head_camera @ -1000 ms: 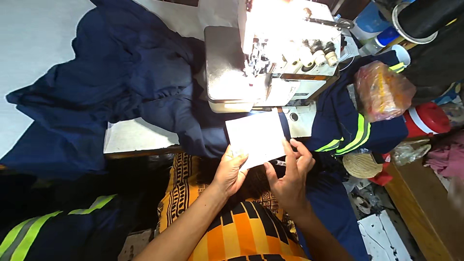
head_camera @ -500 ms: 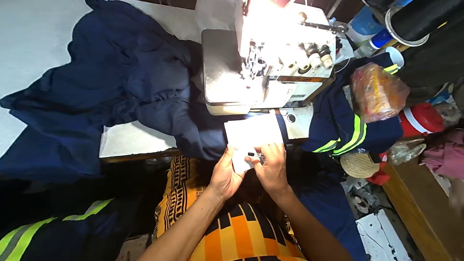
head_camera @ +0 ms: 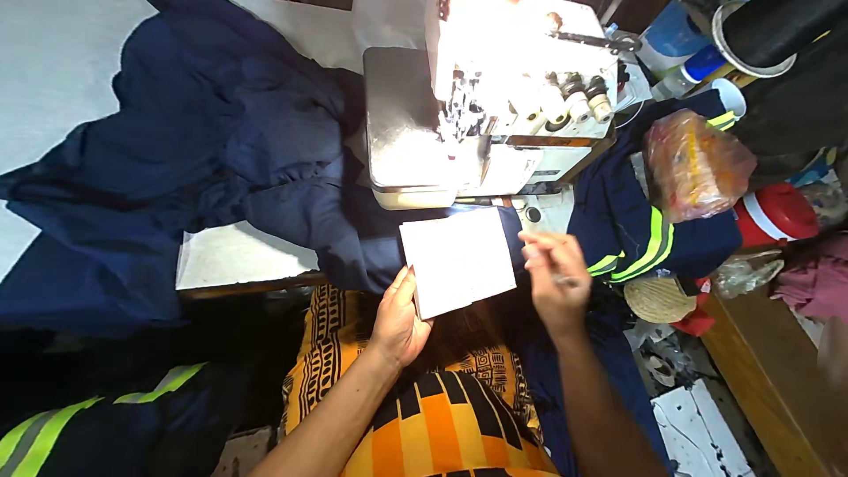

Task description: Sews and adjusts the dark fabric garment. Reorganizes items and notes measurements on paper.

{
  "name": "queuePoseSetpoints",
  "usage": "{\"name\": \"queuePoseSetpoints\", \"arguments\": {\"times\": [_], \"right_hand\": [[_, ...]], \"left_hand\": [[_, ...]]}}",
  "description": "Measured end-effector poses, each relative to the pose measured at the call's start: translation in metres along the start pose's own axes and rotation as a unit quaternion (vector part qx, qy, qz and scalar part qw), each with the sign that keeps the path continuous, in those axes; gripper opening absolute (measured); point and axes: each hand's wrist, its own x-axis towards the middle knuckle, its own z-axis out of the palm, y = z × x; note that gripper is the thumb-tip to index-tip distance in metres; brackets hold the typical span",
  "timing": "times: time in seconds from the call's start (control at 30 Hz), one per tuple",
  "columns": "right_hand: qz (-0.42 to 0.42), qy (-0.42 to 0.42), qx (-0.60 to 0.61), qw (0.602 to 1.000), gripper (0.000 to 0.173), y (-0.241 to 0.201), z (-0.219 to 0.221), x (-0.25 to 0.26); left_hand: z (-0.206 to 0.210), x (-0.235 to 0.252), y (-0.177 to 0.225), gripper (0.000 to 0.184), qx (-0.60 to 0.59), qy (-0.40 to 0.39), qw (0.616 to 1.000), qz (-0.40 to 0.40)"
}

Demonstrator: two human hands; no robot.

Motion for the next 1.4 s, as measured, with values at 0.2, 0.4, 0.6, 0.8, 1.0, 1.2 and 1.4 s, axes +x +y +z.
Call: {"name": "queuePoseSetpoints", "arguments": {"times": [0.2, 0.4, 0.6, 0.8, 1.0, 1.2, 1.4], "right_hand": [[0.252, -0.021, 0.370, 0.894, 0.069, 0.010, -0.011, 0.055], [0.280, -0.110, 0.412, 0.860, 0.049, 0.025, 0.023, 0.050], [0.214, -0.101, 0.353, 0.905, 0.022, 0.037, 0.026, 0.044], [0.183, -0.094, 0.271, 0.940, 0.022, 0.042, 0.016, 0.046], [0.188, -0.082, 0.242, 0.948, 0.022, 0.041, 0.016, 0.047], [0.203, -0.094, 0.185, 0.957, 0.024, 0.038, 0.017, 0.050], [0.203, -0.103, 0.175, 0.958, 0.023, 0.037, 0.018, 0.051]], "left_hand": [[0.006, -0.008, 0.003, 0.036, 0.062, -0.017, 0.998, 0.017], [0.002, -0.008, -0.004, 0.049, 0.170, -0.021, 0.983, 0.065], [0.000, -0.007, -0.007, 0.052, 0.183, -0.026, 0.980, 0.075], [0.005, -0.011, -0.005, 0.048, 0.216, -0.008, 0.973, 0.081], [0.006, -0.011, -0.005, 0.052, 0.211, -0.025, 0.974, 0.079], [0.007, -0.010, -0.003, 0.053, 0.214, -0.026, 0.974, 0.074], [0.007, -0.010, -0.003, 0.055, 0.204, -0.021, 0.976, 0.068]]}}
